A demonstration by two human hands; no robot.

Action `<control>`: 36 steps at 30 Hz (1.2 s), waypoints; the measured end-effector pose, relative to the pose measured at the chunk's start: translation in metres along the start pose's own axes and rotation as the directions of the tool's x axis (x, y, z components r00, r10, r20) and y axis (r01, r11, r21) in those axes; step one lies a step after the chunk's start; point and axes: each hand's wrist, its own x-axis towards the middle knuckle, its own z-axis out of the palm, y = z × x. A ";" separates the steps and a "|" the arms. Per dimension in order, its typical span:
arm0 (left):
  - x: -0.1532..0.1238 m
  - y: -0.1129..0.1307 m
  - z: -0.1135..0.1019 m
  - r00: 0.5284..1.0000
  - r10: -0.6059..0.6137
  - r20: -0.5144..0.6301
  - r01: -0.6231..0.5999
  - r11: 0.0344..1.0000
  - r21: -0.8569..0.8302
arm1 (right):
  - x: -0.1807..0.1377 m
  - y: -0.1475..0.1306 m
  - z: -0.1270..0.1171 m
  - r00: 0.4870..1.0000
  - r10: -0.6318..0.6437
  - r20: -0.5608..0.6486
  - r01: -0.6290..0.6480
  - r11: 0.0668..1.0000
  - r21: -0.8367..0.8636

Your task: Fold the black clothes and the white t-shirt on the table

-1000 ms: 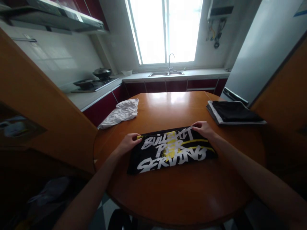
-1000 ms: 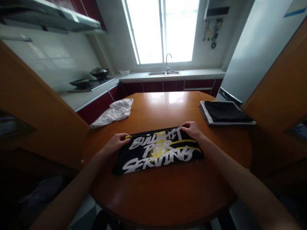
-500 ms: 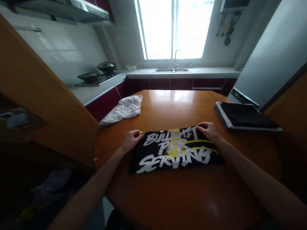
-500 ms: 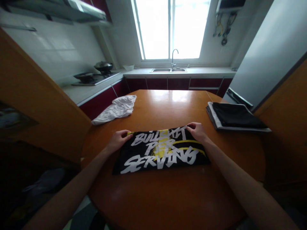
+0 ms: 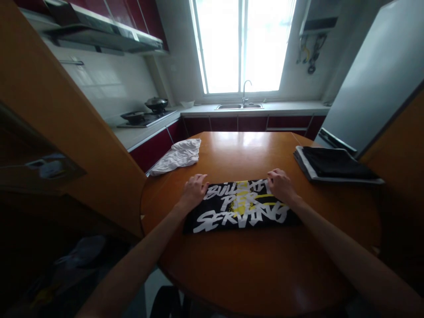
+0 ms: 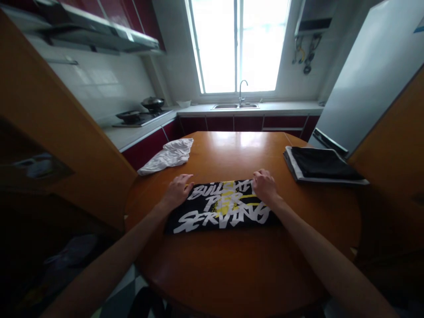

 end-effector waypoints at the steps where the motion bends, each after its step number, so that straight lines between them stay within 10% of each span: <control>1: 0.000 0.018 0.003 0.998 0.060 0.033 -0.060 0.998 0.003 | -0.003 -0.015 0.002 0.998 -0.067 0.010 0.066 0.998 0.016; 8: -0.012 0.099 0.055 0.950 0.185 0.253 -0.210 0.975 0.076 | -0.027 -0.083 0.042 0.934 -0.205 0.293 0.212 0.977 0.009; 22: -0.013 0.097 0.053 0.953 0.134 0.272 -0.152 0.987 0.048 | -0.030 0.020 0.017 0.949 0.252 0.188 -0.228 0.963 -0.141; 27: -0.033 0.121 0.051 0.932 0.293 0.214 -0.309 0.950 0.046 | -0.046 -0.020 0.015 0.997 0.073 0.030 -0.069 0.991 -0.114; 36: -0.043 0.124 0.065 0.888 0.356 0.292 -0.370 0.929 -0.007 | -0.086 -0.076 0.030 0.954 -0.115 0.275 0.134 0.990 -0.051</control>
